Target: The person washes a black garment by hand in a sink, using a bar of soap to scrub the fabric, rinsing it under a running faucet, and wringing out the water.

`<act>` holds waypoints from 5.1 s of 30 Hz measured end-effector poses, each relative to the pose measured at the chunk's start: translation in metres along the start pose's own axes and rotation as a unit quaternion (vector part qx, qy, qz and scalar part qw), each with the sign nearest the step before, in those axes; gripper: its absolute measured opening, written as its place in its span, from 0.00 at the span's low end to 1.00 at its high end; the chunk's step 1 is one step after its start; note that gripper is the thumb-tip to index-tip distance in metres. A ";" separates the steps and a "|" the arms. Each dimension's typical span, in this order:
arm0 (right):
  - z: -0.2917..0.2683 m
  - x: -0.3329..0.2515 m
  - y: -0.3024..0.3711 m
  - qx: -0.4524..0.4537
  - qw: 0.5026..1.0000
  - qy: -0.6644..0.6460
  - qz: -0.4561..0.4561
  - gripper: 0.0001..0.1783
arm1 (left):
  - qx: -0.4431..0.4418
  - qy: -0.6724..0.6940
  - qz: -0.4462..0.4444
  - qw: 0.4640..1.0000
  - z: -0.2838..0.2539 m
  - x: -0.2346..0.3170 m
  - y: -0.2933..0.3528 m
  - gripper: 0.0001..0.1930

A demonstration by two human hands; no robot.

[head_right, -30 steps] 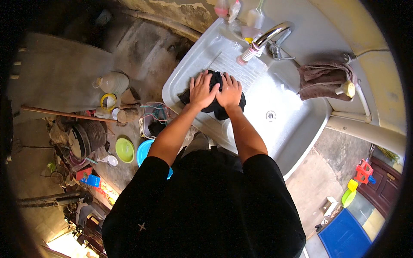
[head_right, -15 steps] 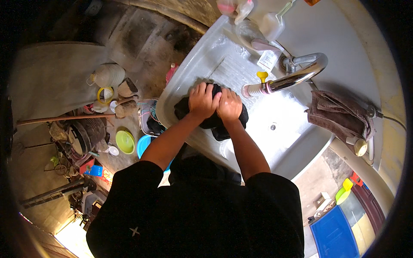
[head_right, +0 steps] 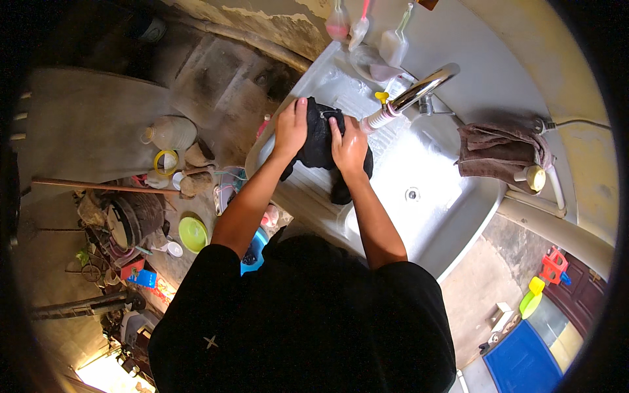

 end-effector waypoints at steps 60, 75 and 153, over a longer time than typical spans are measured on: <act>-0.011 0.044 0.107 -0.184 0.970 -0.004 0.159 0.15 | -0.278 -0.071 0.042 0.957 -0.027 -0.033 0.062 0.24; -0.020 0.048 0.107 -0.278 0.890 -0.331 0.143 0.14 | -0.319 0.045 -0.113 0.940 0.062 -0.084 0.058 0.21; -0.020 -0.024 0.046 0.008 0.920 -0.263 0.292 0.26 | 0.084 0.236 -0.193 0.949 0.031 0.022 0.083 0.21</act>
Point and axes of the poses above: each hand's wrist, its own y-axis away from the middle knuckle, its own z-axis out of the palm, x = y × z, the point moved 4 cm from there along -y, towards the middle knuckle, and after that the axes turned 1 degree about x, right-handed, at the moved point
